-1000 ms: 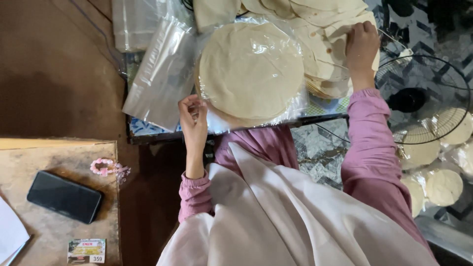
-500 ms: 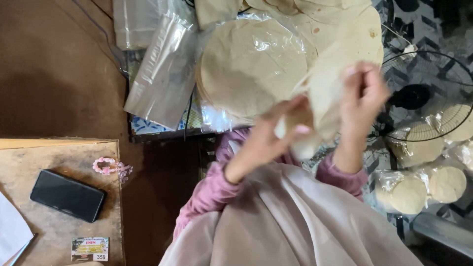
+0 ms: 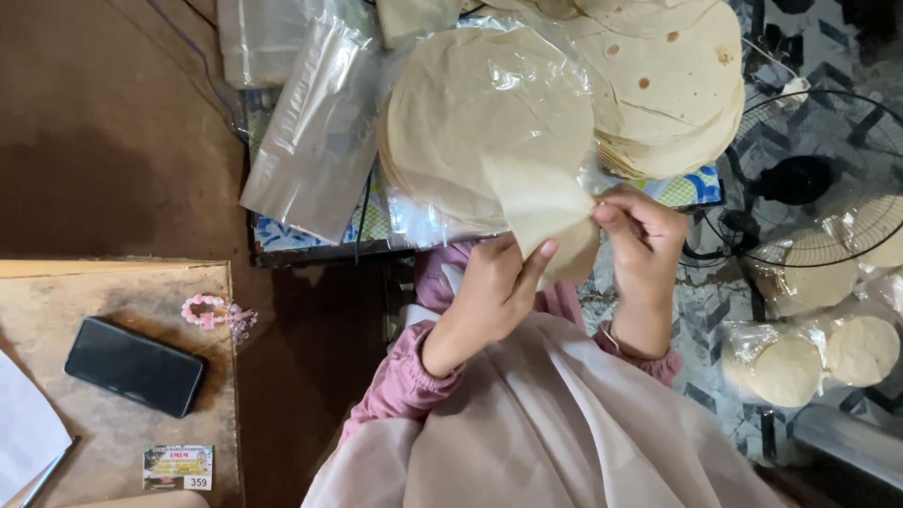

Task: The person sorts and stacks flatbreads, placing them into a clear plastic bag by hand.

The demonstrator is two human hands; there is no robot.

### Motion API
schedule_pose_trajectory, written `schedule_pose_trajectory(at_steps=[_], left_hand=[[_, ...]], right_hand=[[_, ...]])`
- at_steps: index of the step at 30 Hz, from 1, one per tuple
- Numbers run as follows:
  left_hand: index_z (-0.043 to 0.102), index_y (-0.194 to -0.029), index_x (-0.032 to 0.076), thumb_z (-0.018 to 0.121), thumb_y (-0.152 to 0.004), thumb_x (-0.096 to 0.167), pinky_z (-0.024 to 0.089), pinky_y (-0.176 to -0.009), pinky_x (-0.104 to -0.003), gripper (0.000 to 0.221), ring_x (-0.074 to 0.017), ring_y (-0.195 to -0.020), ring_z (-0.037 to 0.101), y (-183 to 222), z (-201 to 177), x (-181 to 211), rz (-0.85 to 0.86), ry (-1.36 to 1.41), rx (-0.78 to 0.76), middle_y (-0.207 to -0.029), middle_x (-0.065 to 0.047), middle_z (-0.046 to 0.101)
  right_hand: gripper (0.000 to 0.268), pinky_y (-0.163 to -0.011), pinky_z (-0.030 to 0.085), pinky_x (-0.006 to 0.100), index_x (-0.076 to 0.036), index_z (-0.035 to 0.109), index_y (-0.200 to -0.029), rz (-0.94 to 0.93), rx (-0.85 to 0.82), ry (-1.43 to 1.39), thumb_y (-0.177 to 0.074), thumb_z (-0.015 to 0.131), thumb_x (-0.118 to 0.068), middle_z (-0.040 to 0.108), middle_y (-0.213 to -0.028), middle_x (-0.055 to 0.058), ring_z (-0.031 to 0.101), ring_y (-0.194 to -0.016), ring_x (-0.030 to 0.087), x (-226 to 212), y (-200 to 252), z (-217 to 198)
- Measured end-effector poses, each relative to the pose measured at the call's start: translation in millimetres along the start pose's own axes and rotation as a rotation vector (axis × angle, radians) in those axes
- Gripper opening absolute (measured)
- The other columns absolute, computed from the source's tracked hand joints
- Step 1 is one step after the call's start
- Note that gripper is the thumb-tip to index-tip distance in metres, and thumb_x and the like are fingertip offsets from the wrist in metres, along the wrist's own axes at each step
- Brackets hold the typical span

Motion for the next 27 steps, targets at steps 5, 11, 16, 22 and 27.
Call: schedule_pose_trajectory(at_steps=[5,11,16,22,27], left_hand=[[0.067,-0.119,-0.003,0.056,-0.108,0.011,0.056,-0.073,-0.039,0.02,-0.0352,-0.08,0.071,22,-30,12,0.076,0.04,-0.044,-0.096,-0.021,0.071],[0.067,-0.114,-0.004,0.058,-0.107,0.011,0.053,-0.066,-0.039,0.019,-0.033,-0.073,0.068,15,-30,25,-0.031,0.004,-0.007,-0.093,-0.019,0.069],[0.066,-0.121,-0.005,0.05,-0.111,0.011,0.055,-0.076,-0.037,0.025,-0.0267,-0.082,0.068,13,-34,37,0.04,0.163,-0.026,-0.101,-0.017,0.068],[0.066,-0.104,-0.005,0.048,-0.113,0.016,0.05,-0.072,-0.034,0.029,-0.0241,-0.075,0.062,23,-24,23,-0.097,0.185,-0.087,-0.09,-0.015,0.065],[0.062,-0.11,-0.004,0.044,-0.114,0.019,0.05,-0.076,-0.034,0.03,-0.0237,-0.079,0.059,20,-25,27,-0.112,0.237,-0.058,-0.092,-0.013,0.063]], right_hand=[[0.027,-0.076,0.059,0.031,0.004,0.071,-0.102,0.096,0.05,-0.27,-0.107,0.073,-0.022,0.071,-0.091,0.01,0.07,-0.076,0.016,-8,-10,-15],[0.055,-0.102,0.059,0.036,0.006,0.063,-0.132,0.073,-0.441,-0.401,-0.093,0.078,-0.031,0.071,-0.121,0.014,0.07,-0.113,0.022,-26,2,35],[0.052,-0.1,0.057,0.035,0.009,0.061,-0.132,0.069,-0.225,-0.288,-0.09,0.083,-0.013,0.066,-0.128,0.014,0.066,-0.115,0.021,-26,17,48],[0.025,-0.094,0.057,0.028,0.006,0.069,-0.127,-0.117,0.08,0.191,-0.104,0.065,-0.003,0.075,-0.114,0.014,0.073,-0.103,0.018,-52,26,51],[0.046,-0.092,0.054,0.029,0.008,0.057,-0.133,-0.106,-0.08,-0.028,-0.094,0.068,-0.014,0.066,-0.121,0.021,0.065,-0.108,0.018,-69,15,61]])
Point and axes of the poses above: each hand's wrist, its own y-axis away from the middle knuckle, its own z-axis out of the palm, x = y × z, the point moved 4 cm from there along -y, towards the middle knuckle
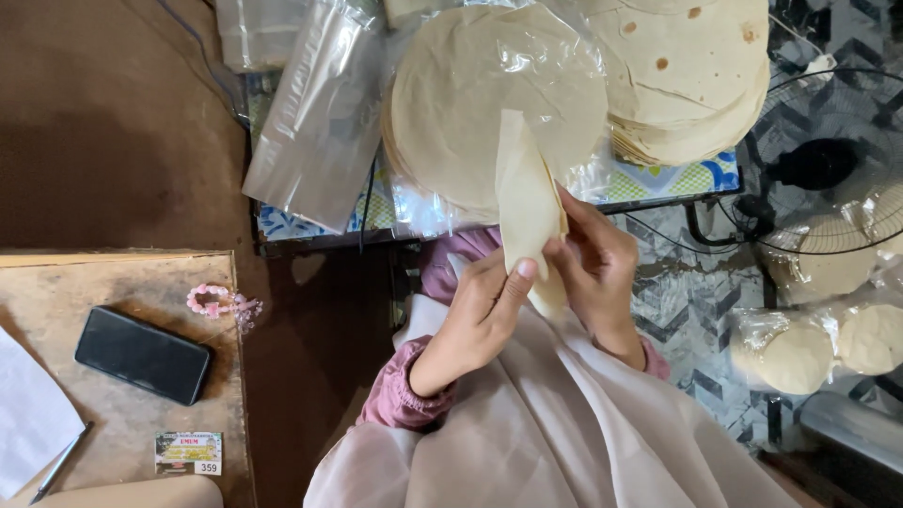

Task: The person sorts and stacks flatbreads, placing them into a clear plastic bag by hand.

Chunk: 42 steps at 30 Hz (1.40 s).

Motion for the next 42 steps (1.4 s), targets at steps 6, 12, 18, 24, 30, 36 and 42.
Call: schedule_pose_trajectory(at_steps=[6,12,18,24,30,36,42], left_hand=[[0.062,-0.113,-0.006,0.045,-0.115,0.019,0.049,-0.076,-0.033,0.03,-0.0224,-0.08,0.058,1,11,-12,0.034,-0.059,0.006,-0.096,-0.015,0.061],[0.064,-0.118,-0.003,0.045,-0.113,0.024,0.046,-0.076,-0.03,0.033,-0.009,-0.084,0.054,2,5,-29,-0.107,0.252,-0.031,-0.094,-0.002,0.067],[0.066,-0.104,-0.001,0.048,-0.115,0.027,0.034,-0.064,-0.026,0.035,-0.0049,-0.074,0.038,13,4,-58,-0.13,0.265,0.093,-0.079,0.007,0.048],[0.068,-0.116,-0.003,0.05,-0.111,0.029,0.034,-0.056,-0.026,0.036,-0.0033,-0.066,0.04,11,-27,-33,-0.15,0.144,0.255,-0.073,0.008,0.054],[0.069,-0.112,-0.005,0.051,-0.111,0.033,0.031,-0.055,-0.024,0.042,-0.0029,-0.065,0.038,25,-68,-45,-0.141,-0.046,0.451,-0.07,0.005,0.053],[0.066,-0.106,-0.004,0.051,-0.115,0.036,0.034,-0.06,-0.027,0.044,-0.0058,-0.07,0.039,21,-94,-51,-0.04,-0.177,0.472,-0.073,0.003,0.049],[0.069,-0.099,-0.002,0.054,-0.11,0.028,0.031,-0.053,-0.032,0.036,-0.0114,-0.054,0.039,14,-70,-55,-0.068,-0.205,0.495,-0.06,-0.004,0.045]], right_hand=[[0.03,-0.075,0.052,0.024,0.004,0.068,-0.13,0.038,0.187,0.268,-0.113,0.053,-0.015,0.075,-0.109,0.008,0.066,-0.086,0.007,33,17,3],[0.029,-0.065,0.033,0.021,0.001,0.066,-0.097,0.37,0.285,-0.369,-0.119,0.061,-0.017,0.055,-0.08,-0.006,0.042,-0.076,0.002,85,23,-21],[0.053,-0.065,0.05,0.028,-0.004,0.069,-0.101,0.971,0.271,-0.741,-0.106,0.018,-0.016,0.071,-0.086,0.006,0.062,-0.073,0.013,13,-15,13],[0.046,-0.05,0.034,0.022,-0.006,0.06,-0.082,0.569,0.02,-0.697,-0.119,0.064,-0.035,0.056,-0.064,-0.005,0.046,-0.058,0.003,157,66,-23],[0.023,-0.06,0.037,0.023,-0.006,0.068,-0.102,0.42,0.048,-0.297,-0.112,0.063,-0.026,0.057,-0.079,-0.002,0.05,-0.066,0.007,152,19,-73],[0.041,-0.092,0.054,0.027,0.002,0.07,-0.127,0.433,-0.158,-0.401,-0.108,0.062,-0.033,0.074,-0.112,0.007,0.068,-0.1,0.015,107,-32,-109],[0.088,-0.111,0.051,0.046,-0.004,0.042,-0.153,0.601,-0.022,-0.704,-0.092,0.057,-0.066,0.056,-0.148,0.019,0.06,-0.134,0.029,132,-28,-37]])
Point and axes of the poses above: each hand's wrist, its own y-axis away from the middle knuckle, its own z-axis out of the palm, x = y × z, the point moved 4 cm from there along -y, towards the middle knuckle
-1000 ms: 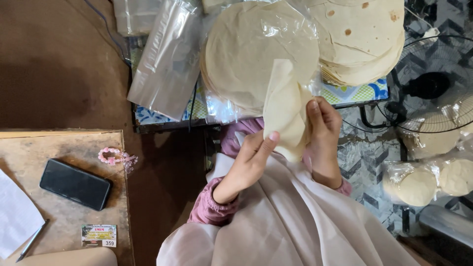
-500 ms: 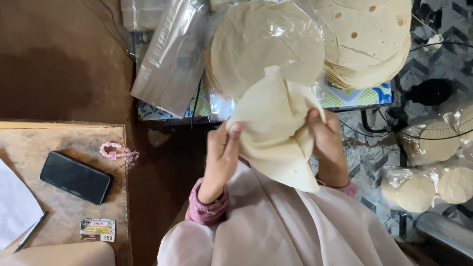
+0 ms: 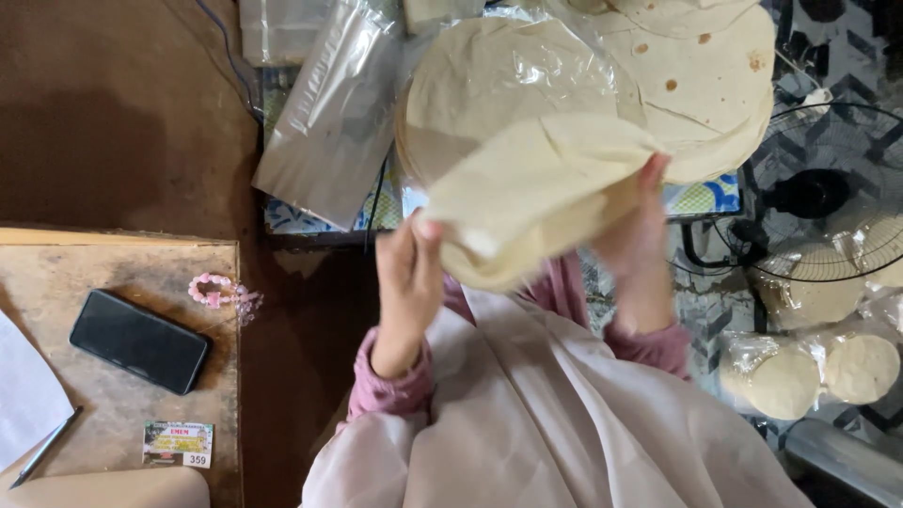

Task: The person sorts and stacks flatbreads, placing them into a clear plastic bag by hand.

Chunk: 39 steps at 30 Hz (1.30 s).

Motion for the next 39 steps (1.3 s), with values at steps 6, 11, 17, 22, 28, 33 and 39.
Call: schedule_pose_trajectory(at_steps=[6,11,17,22,28,33,39], left_hand=[[0.062,-0.111,-0.008,0.052,-0.111,0.017,0.052,-0.07,-0.045,0.026,-0.0373,-0.078,0.065,75,5,49,0.571,-0.178,0.083,-0.095,-0.019,0.067],[0.063,-0.107,-0.006,0.051,-0.111,0.024,0.059,-0.072,-0.041,0.033,-0.0345,-0.083,0.073,83,-22,60,0.589,-0.208,0.264,-0.099,-0.019,0.071],[0.065,-0.102,-0.001,0.053,-0.114,0.022,0.055,-0.072,-0.038,0.029,-0.0302,-0.081,0.07,66,-55,51,0.474,-0.289,0.273,-0.096,-0.015,0.073],[0.066,-0.106,-0.001,0.054,-0.114,0.017,0.043,-0.058,-0.03,0.023,-0.0178,-0.06,0.058,20,-43,41,0.295,-0.188,0.196,-0.079,-0.008,0.066],[0.056,-0.149,0.005,0.047,-0.117,0.027,0.033,-0.05,-0.023,0.04,-0.0031,-0.053,0.043,-69,-18,39,0.192,0.069,0.027,-0.105,0.006,0.055],[0.042,-0.166,0.012,0.046,-0.119,0.032,0.033,-0.048,-0.026,0.052,-0.0065,-0.053,0.038,-145,4,-44,0.064,0.005,0.035,-0.109,-0.006,0.055],[0.025,-0.164,0.014,0.071,-0.105,0.032,0.043,-0.058,-0.021,0.077,-0.0014,-0.058,0.05,-157,9,-131,0.016,-0.363,0.064,-0.073,-0.01,0.071]], right_hand=[[0.075,-0.107,0.048,0.052,-0.012,0.05,-0.14,0.318,-0.28,-0.614,-0.082,0.068,-0.056,0.058,-0.142,0.013,0.059,-0.129,0.033,56,43,56],[0.058,-0.108,0.051,0.049,-0.005,0.059,-0.131,0.106,-0.399,-0.148,-0.084,0.076,-0.035,0.064,-0.135,0.015,0.064,-0.125,0.032,57,36,-8],[0.043,-0.095,0.06,0.045,0.009,0.064,-0.122,-0.014,-0.741,0.131,-0.083,0.075,-0.007,0.072,-0.118,0.023,0.073,-0.109,0.033,7,24,-134],[0.024,-0.063,0.053,0.043,0.023,0.069,-0.107,-0.04,-0.104,0.505,-0.091,0.066,0.005,0.067,-0.079,0.034,0.067,-0.066,0.038,-35,3,-226],[0.022,-0.094,0.059,0.042,0.011,0.054,-0.095,-1.105,-0.107,0.974,-0.084,0.073,0.012,0.064,-0.127,0.035,0.068,-0.106,0.039,-117,-2,10],[0.024,-0.097,0.061,0.029,0.004,0.071,-0.12,-0.134,0.096,0.173,-0.097,0.076,0.001,0.071,-0.122,0.019,0.074,-0.107,0.024,-88,-90,-22],[0.05,-0.08,0.056,0.019,-0.011,0.066,-0.139,0.115,0.007,0.226,-0.092,0.066,0.005,0.067,-0.106,0.003,0.068,-0.096,0.006,-39,-116,-24]])
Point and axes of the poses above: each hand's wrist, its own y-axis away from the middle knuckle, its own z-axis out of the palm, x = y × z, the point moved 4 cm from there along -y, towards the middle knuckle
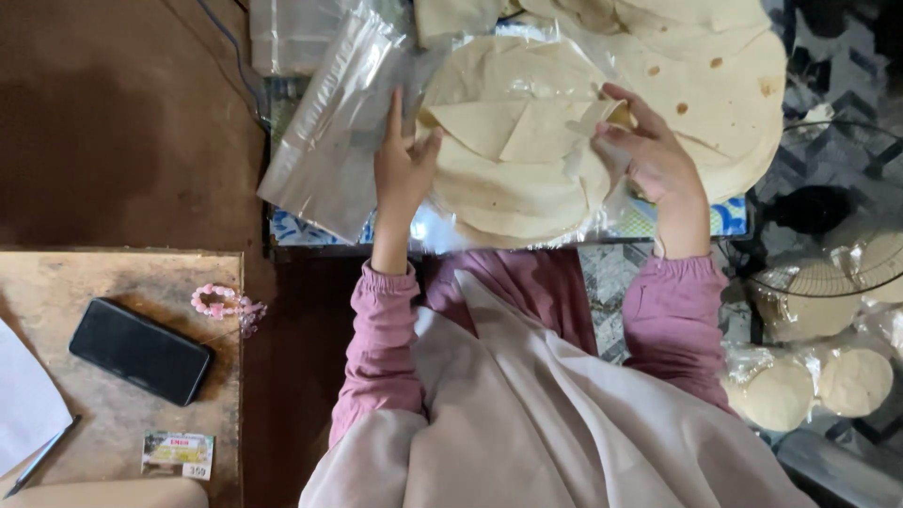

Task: The person sorts and stacks flatbreads, placing them into a clear plastic bag by hand.

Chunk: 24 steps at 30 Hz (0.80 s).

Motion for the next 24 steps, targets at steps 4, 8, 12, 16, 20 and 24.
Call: schedule_pose_trajectory(at_steps=[4,8,12,16,20,24], left_hand=[[0.028,-0.163,0.021,0.068,-0.104,0.016,0.04,-0.058,-0.022,0.071,-0.0062,-0.06,0.041,13,-21,55,0.106,0.155,-0.009,-0.114,-0.013,0.062],[0.039,-0.162,0.025,0.063,-0.112,0.006,0.04,-0.059,-0.022,0.058,-0.0082,-0.07,0.047,8,-25,60,0.231,0.254,0.088,-0.159,-0.002,0.055],[0.044,-0.162,0.022,0.062,-0.115,0.009,0.054,-0.084,-0.026,0.052,-0.0122,-0.106,0.074,-8,1,19,0.181,0.292,0.085,-0.159,-0.006,0.059],[0.033,-0.163,0.015,0.071,-0.111,0.017,0.056,-0.103,-0.035,0.065,-0.0226,-0.123,0.071,-11,28,-39,0.06,0.203,0.039,-0.154,-0.017,0.058],[0.001,-0.165,0.009,0.085,-0.096,0.016,0.053,-0.109,-0.041,0.109,-0.033,-0.135,0.06,11,6,2,0.059,0.272,-0.071,-0.156,-0.03,0.045],[-0.015,-0.163,0.012,0.093,-0.079,0.011,0.052,-0.111,-0.04,0.137,-0.0301,-0.132,0.063,12,6,12,0.009,0.312,-0.168,-0.15,-0.026,0.053]], right_hand=[[0.049,-0.073,0.052,0.018,-0.008,0.063,-0.138,-0.076,0.038,0.309,-0.092,0.067,0.008,0.07,-0.105,0.007,0.065,-0.085,0.007,-11,9,-2],[0.038,-0.079,0.05,0.021,0.006,0.064,-0.136,-0.33,-0.133,0.175,-0.099,0.062,0.012,0.07,-0.111,0.008,0.062,-0.089,0.009,-36,13,5],[0.035,-0.075,0.056,0.028,0.005,0.066,-0.139,-0.227,-0.05,0.123,-0.104,0.062,0.008,0.07,-0.107,0.015,0.068,-0.087,0.019,-23,-6,-13],[0.049,-0.095,0.06,0.024,0.0,0.062,-0.143,-0.13,0.096,0.212,-0.095,0.066,0.01,0.069,-0.115,0.011,0.072,-0.105,0.015,4,-11,-17],[0.091,-0.09,0.058,0.028,-0.007,0.034,-0.167,-0.15,-0.131,0.262,-0.088,0.073,0.015,0.063,-0.133,0.014,0.066,-0.103,0.018,4,11,-5],[0.111,-0.09,0.061,0.028,-0.011,0.017,-0.176,-0.183,-0.182,0.295,-0.086,0.074,0.018,0.063,-0.141,0.022,0.069,-0.113,0.018,-5,21,-1]])
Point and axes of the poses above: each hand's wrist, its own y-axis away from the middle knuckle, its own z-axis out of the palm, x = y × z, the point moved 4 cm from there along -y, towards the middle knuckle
